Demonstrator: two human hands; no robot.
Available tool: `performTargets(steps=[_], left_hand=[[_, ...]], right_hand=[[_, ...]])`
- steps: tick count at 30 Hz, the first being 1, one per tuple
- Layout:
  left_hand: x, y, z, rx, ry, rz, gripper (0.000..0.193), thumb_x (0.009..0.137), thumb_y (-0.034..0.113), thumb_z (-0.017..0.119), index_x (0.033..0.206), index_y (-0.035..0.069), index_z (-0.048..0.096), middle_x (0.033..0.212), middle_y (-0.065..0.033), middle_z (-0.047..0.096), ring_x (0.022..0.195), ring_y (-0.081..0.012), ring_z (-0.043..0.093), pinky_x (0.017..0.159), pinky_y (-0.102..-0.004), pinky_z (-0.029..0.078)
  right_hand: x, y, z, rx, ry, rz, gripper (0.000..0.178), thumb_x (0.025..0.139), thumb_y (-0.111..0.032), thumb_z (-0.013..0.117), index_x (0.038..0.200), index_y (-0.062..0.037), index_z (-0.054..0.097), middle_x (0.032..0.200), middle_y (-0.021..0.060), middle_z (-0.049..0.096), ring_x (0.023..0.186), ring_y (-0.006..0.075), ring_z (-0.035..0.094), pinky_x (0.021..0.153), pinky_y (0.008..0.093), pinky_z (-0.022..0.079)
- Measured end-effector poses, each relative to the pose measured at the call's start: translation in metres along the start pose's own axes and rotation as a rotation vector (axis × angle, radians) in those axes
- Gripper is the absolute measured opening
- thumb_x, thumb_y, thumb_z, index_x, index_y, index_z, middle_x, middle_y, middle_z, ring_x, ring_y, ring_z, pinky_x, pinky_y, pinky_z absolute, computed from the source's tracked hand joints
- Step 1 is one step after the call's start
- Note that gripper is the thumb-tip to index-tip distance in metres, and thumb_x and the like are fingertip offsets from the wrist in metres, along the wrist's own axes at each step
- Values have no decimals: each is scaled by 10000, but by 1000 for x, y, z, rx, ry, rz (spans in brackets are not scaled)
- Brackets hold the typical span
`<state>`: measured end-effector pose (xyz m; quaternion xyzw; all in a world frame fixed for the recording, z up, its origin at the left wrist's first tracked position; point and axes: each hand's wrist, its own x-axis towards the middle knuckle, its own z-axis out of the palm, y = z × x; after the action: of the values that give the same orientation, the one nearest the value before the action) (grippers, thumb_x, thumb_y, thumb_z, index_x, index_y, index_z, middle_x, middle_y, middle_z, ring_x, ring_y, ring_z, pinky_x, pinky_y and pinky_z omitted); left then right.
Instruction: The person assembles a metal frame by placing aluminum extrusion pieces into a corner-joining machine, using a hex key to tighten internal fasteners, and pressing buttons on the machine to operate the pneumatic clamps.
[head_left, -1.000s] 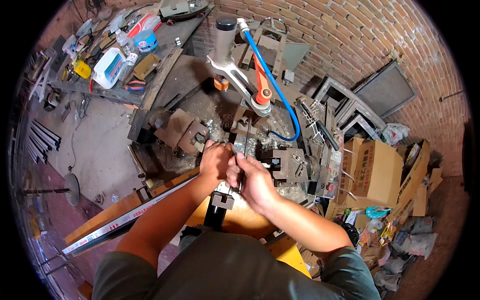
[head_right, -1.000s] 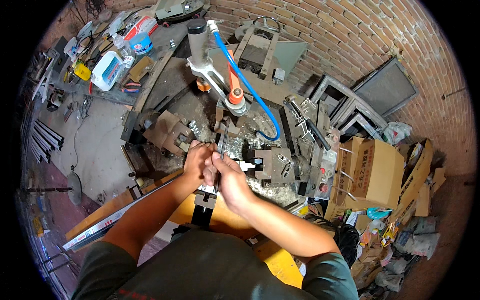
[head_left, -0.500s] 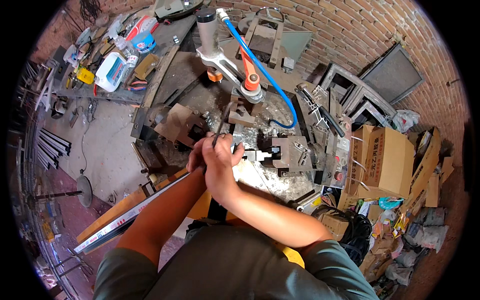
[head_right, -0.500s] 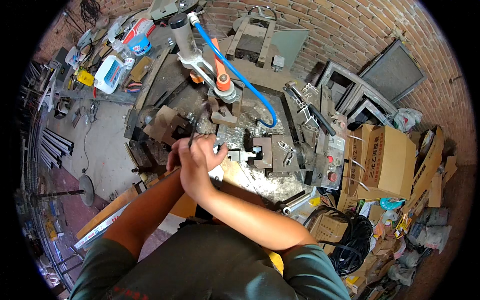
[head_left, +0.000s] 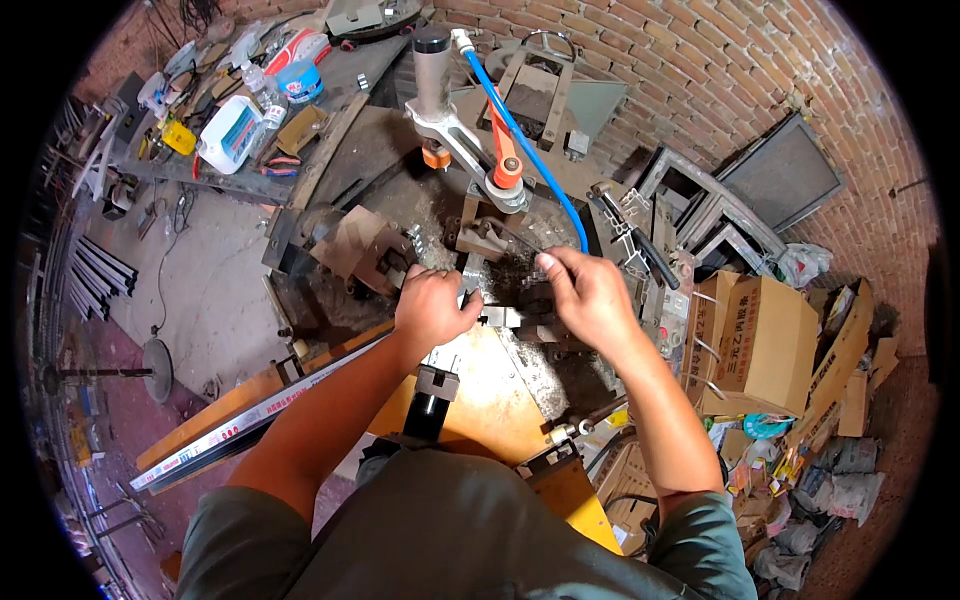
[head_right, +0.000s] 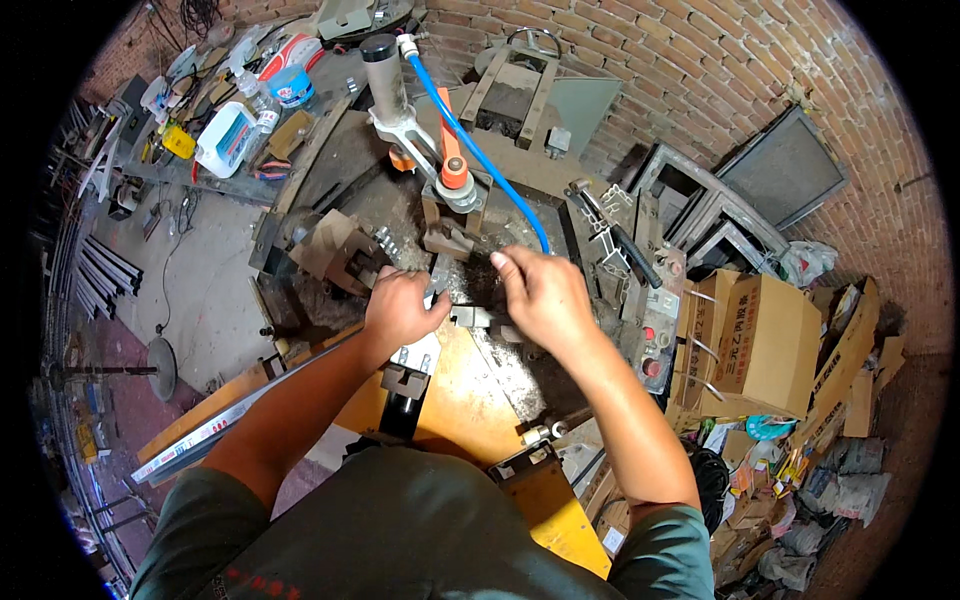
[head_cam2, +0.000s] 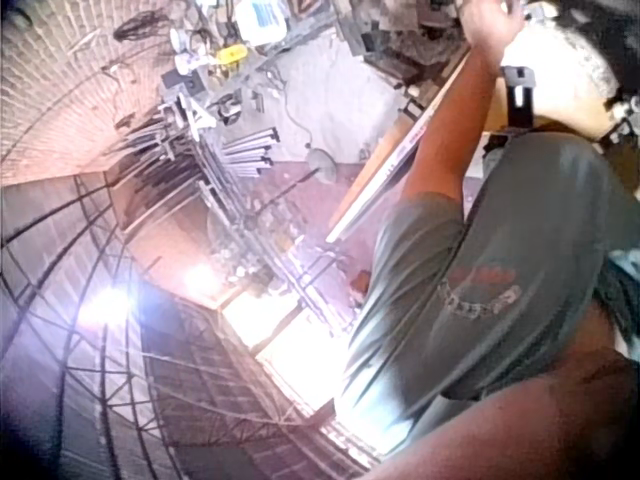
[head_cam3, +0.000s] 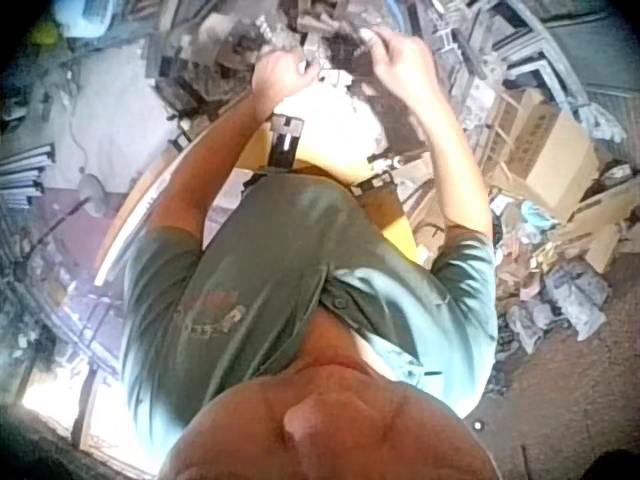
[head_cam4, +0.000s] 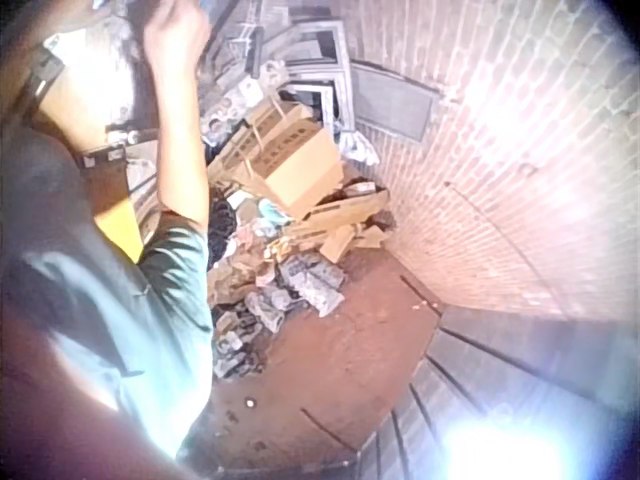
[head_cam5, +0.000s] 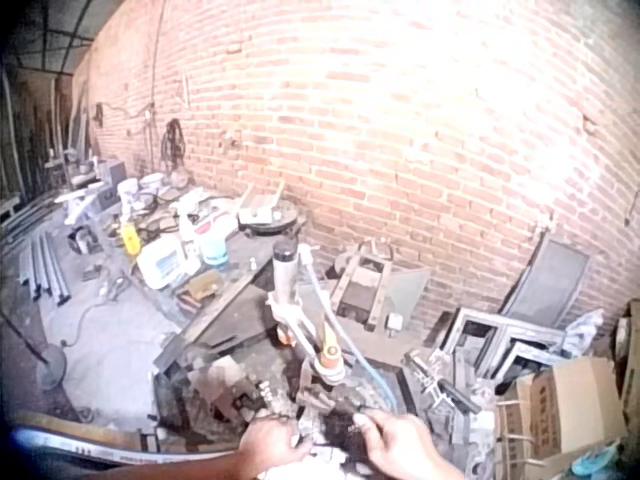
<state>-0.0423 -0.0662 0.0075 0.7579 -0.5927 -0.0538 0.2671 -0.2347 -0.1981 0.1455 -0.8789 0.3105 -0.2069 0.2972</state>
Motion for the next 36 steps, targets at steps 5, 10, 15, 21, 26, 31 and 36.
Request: performTargets(steps=[5,10,15,21,26,31,36], left_hand=[[-1,-2,0,9,8,10,392,884,367,714,747,2,678,735,-230,706,713,-396,687,870,-464,505],[0,-1,1,1,18,23,391,896,364,704,762,-3,693,746,-218,714,728,-384,695,869,-457,506],[1,3,-6,19,-42,-24,396,900,371,697,772,-5,701,770,-219,722,754,-380,702,892,-453,500],[1,1,-6,11,-59,-22,411,914,380,685,782,-9,702,786,-222,726,771,-378,707,909,-452,496],[1,-1,-4,11,-68,-22,428,924,391,673,786,-14,700,796,-221,730,779,-377,710,913,-452,495],[2,-1,-4,17,-76,-17,442,930,401,665,791,-17,701,804,-223,733,786,-378,711,924,-453,494],[1,-2,-2,17,-84,-31,448,931,412,663,794,-13,707,816,-225,738,793,-376,713,935,-455,492]], right_hand=[[13,12,-7,-90,-67,6,238,1032,-245,680,1038,-25,772,848,232,727,817,460,709,725,526,561],[20,24,-9,-171,-43,-99,221,1019,-238,695,1031,-34,777,858,205,740,797,437,714,718,500,568],[27,40,-5,-223,23,-239,175,998,-213,722,1032,-51,779,878,170,749,778,405,724,681,474,573],[19,44,3,-299,95,-293,148,983,-202,741,1052,-73,764,879,135,741,763,375,724,631,458,570],[15,44,9,-254,134,-290,128,988,-194,735,1027,-73,752,875,125,732,751,373,717,623,459,565],[17,42,5,-283,83,-287,132,982,-191,737,1033,-72,756,857,125,718,764,371,713,652,463,560],[27,47,1,-333,62,-306,146,968,-194,743,1045,-71,760,824,129,687,802,374,701,705,475,552]])
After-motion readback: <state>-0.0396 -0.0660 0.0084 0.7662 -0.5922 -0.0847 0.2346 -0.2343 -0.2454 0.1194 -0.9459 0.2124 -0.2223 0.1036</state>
